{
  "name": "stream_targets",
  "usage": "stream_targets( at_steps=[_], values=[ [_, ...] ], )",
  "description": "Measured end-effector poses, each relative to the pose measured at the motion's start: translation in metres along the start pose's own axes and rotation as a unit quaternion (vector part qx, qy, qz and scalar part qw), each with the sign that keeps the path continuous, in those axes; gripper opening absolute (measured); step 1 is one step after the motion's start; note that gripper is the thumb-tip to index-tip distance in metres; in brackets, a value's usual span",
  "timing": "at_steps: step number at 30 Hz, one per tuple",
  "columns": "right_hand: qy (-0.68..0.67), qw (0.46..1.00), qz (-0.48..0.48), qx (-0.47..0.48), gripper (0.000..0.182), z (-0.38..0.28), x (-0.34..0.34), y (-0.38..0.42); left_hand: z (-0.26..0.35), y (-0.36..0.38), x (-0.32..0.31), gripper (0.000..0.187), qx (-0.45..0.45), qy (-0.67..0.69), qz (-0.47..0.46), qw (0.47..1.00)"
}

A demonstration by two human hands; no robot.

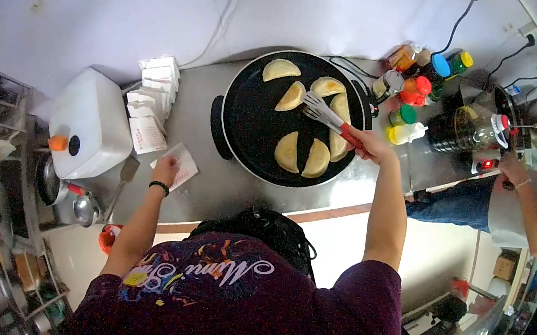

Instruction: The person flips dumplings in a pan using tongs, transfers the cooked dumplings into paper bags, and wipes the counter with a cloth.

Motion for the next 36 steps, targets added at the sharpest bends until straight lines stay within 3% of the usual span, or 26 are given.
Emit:
stream_targets(
  at_steps=[5, 7, 10, 12, 14, 15, 18, 20, 22, 27, 30, 31, 34, 36],
  values=[
    [-0.017, 0.999, 0.033, 0.021, 0.048, -0.008, -0.007, 0.013, -0.001, -0.002, -0.001, 0.020, 0.011, 0.004, 0.023, 1.000],
    [0.138, 0.985, 0.105, 0.022, 0.049, -0.029, -0.014, 0.057, -0.009, -0.007, -0.004, 0.020, 0.000, -0.001, 0.028, 1.000],
    [0.264, 0.954, 0.144, 0.016, 0.049, -0.028, -0.023, 0.099, -0.012, -0.007, -0.009, 0.020, -0.025, -0.012, 0.040, 0.999],
    [0.382, 0.914, 0.137, 0.034, 0.046, -0.020, -0.049, 0.104, -0.012, -0.006, -0.006, 0.020, -0.042, -0.023, 0.050, 0.998],
    [0.479, 0.867, 0.131, 0.046, 0.042, -0.007, -0.080, 0.088, -0.013, -0.009, -0.005, 0.019, 0.010, -0.022, 0.004, 1.000],
    [0.455, 0.872, 0.132, 0.120, 0.042, 0.000, -0.096, 0.079, -0.011, -0.010, -0.004, 0.021, 0.006, -0.051, -0.013, 0.999],
    [0.393, 0.907, 0.132, 0.078, 0.039, -0.002, -0.112, 0.078, -0.015, -0.010, -0.007, 0.022, 0.000, -0.003, -0.003, 1.000],
    [0.352, 0.888, 0.285, 0.080, 0.037, -0.001, -0.108, 0.094, -0.020, -0.014, -0.010, 0.023, -0.012, -0.012, 0.000, 1.000],
    [0.367, 0.853, 0.369, 0.033, 0.035, 0.012, -0.099, 0.111, -0.024, -0.017, -0.010, 0.021, -0.009, -0.015, -0.016, 1.000],
    [0.440, 0.818, 0.369, -0.039, 0.031, 0.043, -0.126, 0.119, -0.028, -0.015, -0.011, 0.020, -0.036, -0.026, -0.001, 0.999],
    [0.476, 0.778, 0.390, 0.130, 0.027, 0.035, -0.153, 0.118, -0.019, -0.010, -0.009, 0.019, -0.057, -0.018, 0.022, 0.998],
    [0.474, 0.777, 0.394, 0.130, 0.027, 0.034, -0.153, 0.119, -0.017, -0.010, -0.007, 0.019, -0.054, -0.010, 0.033, 0.998],
    [0.469, 0.769, 0.432, 0.036, 0.029, 0.035, -0.140, 0.115, -0.020, -0.015, -0.008, 0.019, -0.047, 0.005, 0.013, 0.999],
    [0.455, 0.737, 0.499, -0.019, 0.033, 0.045, -0.130, 0.099, -0.015, -0.011, -0.005, 0.019, -0.051, -0.013, 0.016, 0.998]
  ],
)
Point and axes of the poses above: each hand's wrist, its own y-axis away from the middle knuckle, its own x-axis out of the back of the hand, z = x × y, the point moved 2 cm from there along -y, towards the middle knuckle, and after that the axes turned 11 degrees about -z, right-handed, at the moved point
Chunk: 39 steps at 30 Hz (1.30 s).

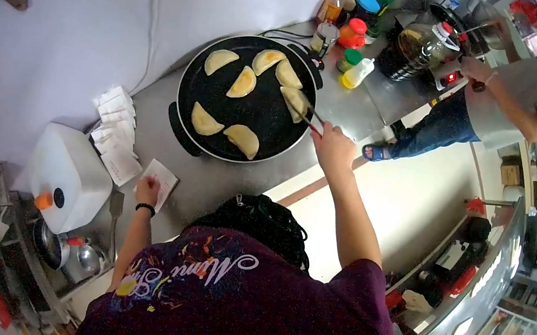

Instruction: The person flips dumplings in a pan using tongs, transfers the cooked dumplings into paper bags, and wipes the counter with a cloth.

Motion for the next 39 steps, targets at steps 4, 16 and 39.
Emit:
stream_targets(
  at_steps=[4, 16, 39],
  values=[
    [-0.002, 1.000, 0.017, 0.011, 0.036, -0.015, -0.019, 0.004, -0.009, -0.006, -0.004, 0.018, 0.017, 0.010, -0.023, 1.000],
    [-0.338, 0.932, -0.126, 0.023, 0.037, 0.007, -0.008, -0.027, -0.005, 0.001, -0.003, 0.017, 0.014, 0.015, -0.007, 1.000],
    [-0.345, 0.923, -0.161, 0.051, 0.048, -0.033, -0.016, -0.087, -0.011, -0.004, -0.004, 0.022, 0.015, 0.006, -0.038, 0.999]
  ],
)
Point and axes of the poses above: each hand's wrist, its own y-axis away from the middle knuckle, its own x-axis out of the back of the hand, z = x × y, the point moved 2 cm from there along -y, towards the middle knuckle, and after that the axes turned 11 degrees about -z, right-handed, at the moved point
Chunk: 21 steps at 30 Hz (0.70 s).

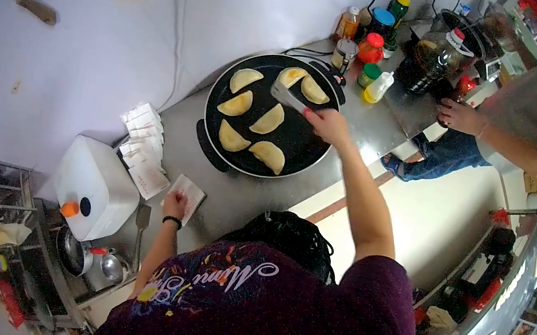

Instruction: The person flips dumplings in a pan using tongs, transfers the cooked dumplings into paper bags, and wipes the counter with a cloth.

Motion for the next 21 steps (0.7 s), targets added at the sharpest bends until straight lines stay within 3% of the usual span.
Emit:
stream_targets(
  at_steps=[1, 3, 7, 9, 13, 15, 16, 21],
  values=[
    [-0.063, 0.993, -0.087, -0.044, 0.055, 0.017, 0.006, 0.010, 0.005, 0.004, 0.002, 0.021, -0.002, -0.013, 0.007, 1.000],
    [-0.107, 0.981, -0.140, -0.085, 0.064, 0.037, 0.014, 0.037, 0.011, 0.006, 0.004, 0.021, -0.004, -0.021, 0.016, 1.000],
    [-0.184, 0.956, -0.172, -0.151, 0.057, 0.044, -0.007, 0.043, 0.014, 0.009, 0.006, 0.019, -0.005, -0.023, 0.029, 0.999],
    [-0.231, 0.952, -0.182, -0.078, 0.053, 0.038, -0.029, 0.022, 0.014, 0.007, 0.006, 0.019, -0.007, -0.029, 0.030, 0.999],
    [-0.244, 0.957, -0.152, -0.050, 0.045, 0.030, -0.044, 0.000, -0.008, -0.007, 0.000, 0.020, 0.000, -0.001, -0.023, 1.000],
    [-0.016, 0.996, 0.049, 0.073, 0.035, 0.020, -0.028, 0.017, -0.005, -0.006, -0.002, 0.020, -0.007, -0.005, -0.029, 1.000],
    [0.093, 0.989, 0.097, 0.068, 0.029, -0.003, -0.016, 0.040, 0.002, 0.001, 0.001, 0.021, -0.007, -0.007, -0.010, 1.000],
    [0.204, 0.968, 0.105, 0.099, 0.032, -0.023, 0.008, 0.074, -0.004, -0.002, -0.002, 0.020, -0.006, -0.004, -0.005, 1.000]
  ],
)
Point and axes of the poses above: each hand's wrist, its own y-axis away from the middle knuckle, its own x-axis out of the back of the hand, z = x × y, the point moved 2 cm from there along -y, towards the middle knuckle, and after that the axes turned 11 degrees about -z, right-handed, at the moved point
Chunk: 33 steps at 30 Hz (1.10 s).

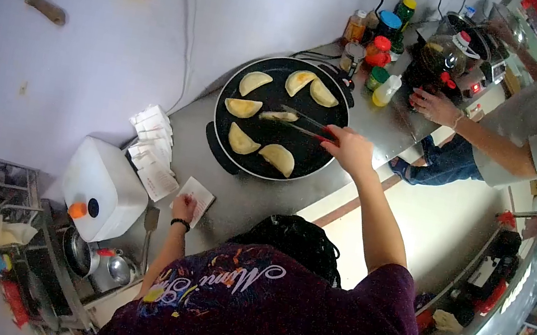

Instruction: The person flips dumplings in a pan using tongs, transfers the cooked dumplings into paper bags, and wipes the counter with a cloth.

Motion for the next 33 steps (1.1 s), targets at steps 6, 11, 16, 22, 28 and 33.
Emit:
stream_targets(
  at_steps=[6, 11, 16, 22, 28, 33],
  values=[
    [0.037, 0.996, 0.010, -0.080, 0.034, 0.025, 0.002, 0.015, 0.005, 0.003, 0.002, 0.019, -0.026, -0.008, -0.003, 1.000],
    [0.069, 0.988, 0.071, -0.119, 0.029, 0.032, -0.006, 0.020, 0.019, 0.012, 0.010, 0.020, -0.021, -0.021, 0.033, 0.999],
    [0.075, 0.987, -0.071, -0.121, 0.027, 0.002, -0.015, 0.032, 0.011, 0.001, 0.007, 0.020, -0.037, -0.010, 0.004, 0.999],
    [0.072, 0.988, 0.065, -0.122, 0.038, 0.008, -0.024, 0.007, 0.011, 0.002, 0.008, 0.020, -0.032, -0.005, 0.011, 0.999],
    [0.188, 0.972, 0.119, -0.080, 0.046, 0.062, -0.050, -0.034, 0.006, 0.002, 0.005, 0.020, -0.026, 0.003, 0.028, 0.999],
    [-0.060, 0.980, 0.084, -0.171, 0.033, 0.080, -0.056, -0.033, -0.002, -0.002, 0.001, 0.021, -0.052, -0.009, 0.040, 0.998]
  ],
)
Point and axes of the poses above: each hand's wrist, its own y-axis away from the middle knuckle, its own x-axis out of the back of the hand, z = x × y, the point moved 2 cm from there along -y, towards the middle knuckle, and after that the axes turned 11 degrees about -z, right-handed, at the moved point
